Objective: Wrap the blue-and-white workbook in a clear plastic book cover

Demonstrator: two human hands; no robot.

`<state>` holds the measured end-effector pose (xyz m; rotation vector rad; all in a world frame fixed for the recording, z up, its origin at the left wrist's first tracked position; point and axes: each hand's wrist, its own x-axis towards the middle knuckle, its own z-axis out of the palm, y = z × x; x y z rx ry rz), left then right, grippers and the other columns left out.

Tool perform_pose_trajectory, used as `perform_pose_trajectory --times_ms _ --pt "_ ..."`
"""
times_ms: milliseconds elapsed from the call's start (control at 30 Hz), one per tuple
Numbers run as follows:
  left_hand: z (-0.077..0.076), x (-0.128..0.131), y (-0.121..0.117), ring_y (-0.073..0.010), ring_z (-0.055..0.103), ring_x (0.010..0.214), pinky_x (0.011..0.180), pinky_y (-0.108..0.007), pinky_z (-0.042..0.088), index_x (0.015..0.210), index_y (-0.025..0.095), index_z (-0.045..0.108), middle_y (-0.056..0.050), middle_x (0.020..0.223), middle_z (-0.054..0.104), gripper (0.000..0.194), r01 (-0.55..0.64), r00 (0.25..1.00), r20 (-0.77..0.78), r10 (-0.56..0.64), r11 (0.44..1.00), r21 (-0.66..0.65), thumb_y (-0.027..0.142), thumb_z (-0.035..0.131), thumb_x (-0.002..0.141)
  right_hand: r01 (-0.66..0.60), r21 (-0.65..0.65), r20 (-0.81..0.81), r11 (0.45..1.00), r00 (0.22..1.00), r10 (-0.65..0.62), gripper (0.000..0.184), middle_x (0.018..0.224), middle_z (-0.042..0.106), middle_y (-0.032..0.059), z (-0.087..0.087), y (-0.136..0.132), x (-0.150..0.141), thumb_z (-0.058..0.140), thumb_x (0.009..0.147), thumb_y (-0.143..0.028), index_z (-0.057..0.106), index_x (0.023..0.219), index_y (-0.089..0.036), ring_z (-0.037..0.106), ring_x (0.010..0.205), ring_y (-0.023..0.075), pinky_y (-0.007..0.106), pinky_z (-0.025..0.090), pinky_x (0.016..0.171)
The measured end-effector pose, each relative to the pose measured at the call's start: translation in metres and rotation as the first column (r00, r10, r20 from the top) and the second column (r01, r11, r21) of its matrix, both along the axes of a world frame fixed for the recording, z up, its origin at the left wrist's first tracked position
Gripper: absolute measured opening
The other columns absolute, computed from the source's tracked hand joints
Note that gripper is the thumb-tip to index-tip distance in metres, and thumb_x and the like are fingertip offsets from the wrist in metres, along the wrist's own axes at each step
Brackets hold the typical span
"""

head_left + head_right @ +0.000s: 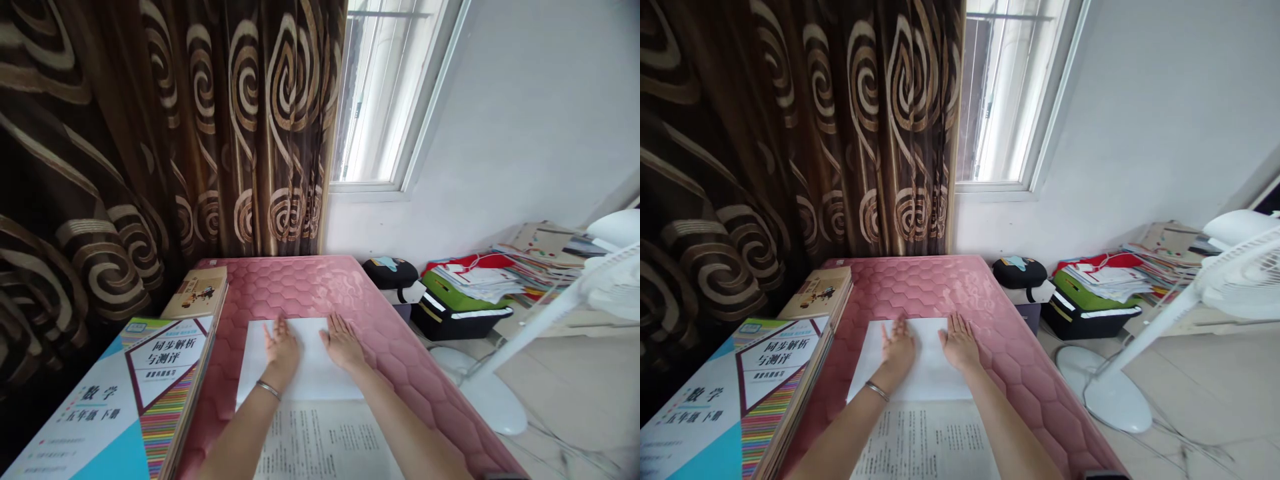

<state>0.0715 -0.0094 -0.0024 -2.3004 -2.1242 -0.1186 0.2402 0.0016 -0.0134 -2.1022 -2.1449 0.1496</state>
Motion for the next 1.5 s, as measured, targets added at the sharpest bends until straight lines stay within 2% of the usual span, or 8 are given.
perform_pose_trajectory --times_ms 133,333,500,733,1067,1333,1433,1500 --pt "-0.004 0.011 -0.001 -0.0197 0.019 0.145 0.119 -0.045 0.014 0.149 0.014 0.026 -0.006 0.157 0.022 0.06 0.152 0.981 0.131 -0.144 0.987 -0.049 0.036 0.026 0.093 -0.008 -0.007 0.012 1.0 1.0 0.008 0.065 0.157 0.018 0.012 0.0 -0.001 0.0 0.019 0.097 -0.043 0.023 0.149 -0.004 0.016 0.145 0.022 0.037 0.01 0.117" --pt "0.003 -0.048 -0.003 -0.0216 0.021 0.144 0.118 -0.051 0.011 0.149 0.018 0.026 -0.005 0.156 0.024 0.061 -0.003 0.992 0.128 0.008 0.999 -0.032 0.042 0.022 0.093 -0.008 -0.023 0.029 1.0 1.0 0.009 0.065 0.157 0.018 0.0121 0.005 -0.001 0.001 0.019 0.096 -0.042 0.023 0.149 -0.004 0.016 0.145 0.0216 0.037 0.01 0.117" --pt "0.0 -0.056 -0.004 -0.0222 0.019 0.145 0.118 -0.052 0.011 0.149 0.017 0.025 -0.005 0.156 0.023 0.061 -0.011 0.995 0.103 0.012 1.0 -0.011 0.042 0.021 0.093 0.104 -0.033 0.074 0.994 0.992 -0.101 0.06 0.154 0.024 0.0217 0.013 -0.004 -0.03 0.023 0.096 -0.031 0.028 0.145 0.003 0.018 0.144 0.0305 0.05 0.01 0.115" --pt "-0.003 -0.056 -0.001 -0.0215 0.02 0.144 0.117 -0.052 0.014 0.149 0.017 0.025 -0.006 0.156 0.023 0.06 0.016 0.994 0.109 -0.015 1.0 -0.006 0.037 0.025 0.092 -0.251 0.04 -0.12 0.967 0.96 0.254 0.055 0.156 0.024 0.0074 0.01 -0.006 -0.1 0.019 0.098 -0.035 0.03 0.148 -0.014 0.014 0.146 0.0188 0.04 0.01 0.117" --pt "0.007 -0.052 -0.003 -0.0241 0.025 0.143 0.116 -0.055 0.012 0.147 0.02 0.031 -0.008 0.155 0.025 0.057 -0.033 0.991 0.132 0.029 0.999 0.028 0.04 0.026 0.094 0.038 -0.016 0.017 0.999 0.999 -0.038 0.062 0.158 0.019 0.0103 0.002 -0.002 0.004 0.017 0.097 -0.04 0.023 0.149 -0.007 0.017 0.145 0.0203 0.036 0.01 0.117" --pt "-0.018 -0.065 -0.073 -0.0268 0.034 0.139 0.114 -0.049 0.026 0.143 0.013 0.04 -0.015 0.152 0.032 0.055 -0.107 0.992 0.081 0.097 0.984 0.145 0.034 0.035 0.093 0.059 -0.05 0.109 0.997 0.993 -0.053 0.058 0.155 0.026 0.0156 0.014 -0.006 -0.006 0.024 0.096 -0.034 0.031 0.147 -0.007 0.022 0.143 0.0282 0.048 0.014 0.114" --pt "-0.026 -0.08 -0.097 -0.0234 0.04 0.135 0.112 -0.041 0.032 0.14 0.013 0.046 -0.013 0.148 0.04 0.053 -0.05 0.995 0.097 0.028 0.972 0.229 0.035 0.034 0.093 0.06 0.004 0.11 0.998 0.992 -0.06 0.05 0.151 0.034 0.0201 0.025 -0.007 -0.031 0.033 0.093 -0.028 0.05 0.135 -0.008 0.022 0.141 0.0358 0.057 0.017 0.11" --pt "-0.025 -0.086 -0.103 -0.0231 0.043 0.133 0.111 -0.039 0.035 0.138 0.012 0.048 -0.012 0.147 0.043 0.052 -0.04 0.994 0.112 0.014 0.971 0.237 0.035 0.034 0.093 -0.023 0.063 0.065 0.998 0.998 0.019 0.044 0.144 0.043 0.021 0.033 -0.009 -0.061 0.042 0.091 -0.032 0.059 0.125 -0.01 0.03 0.137 0.0346 0.049 0.026 0.108"
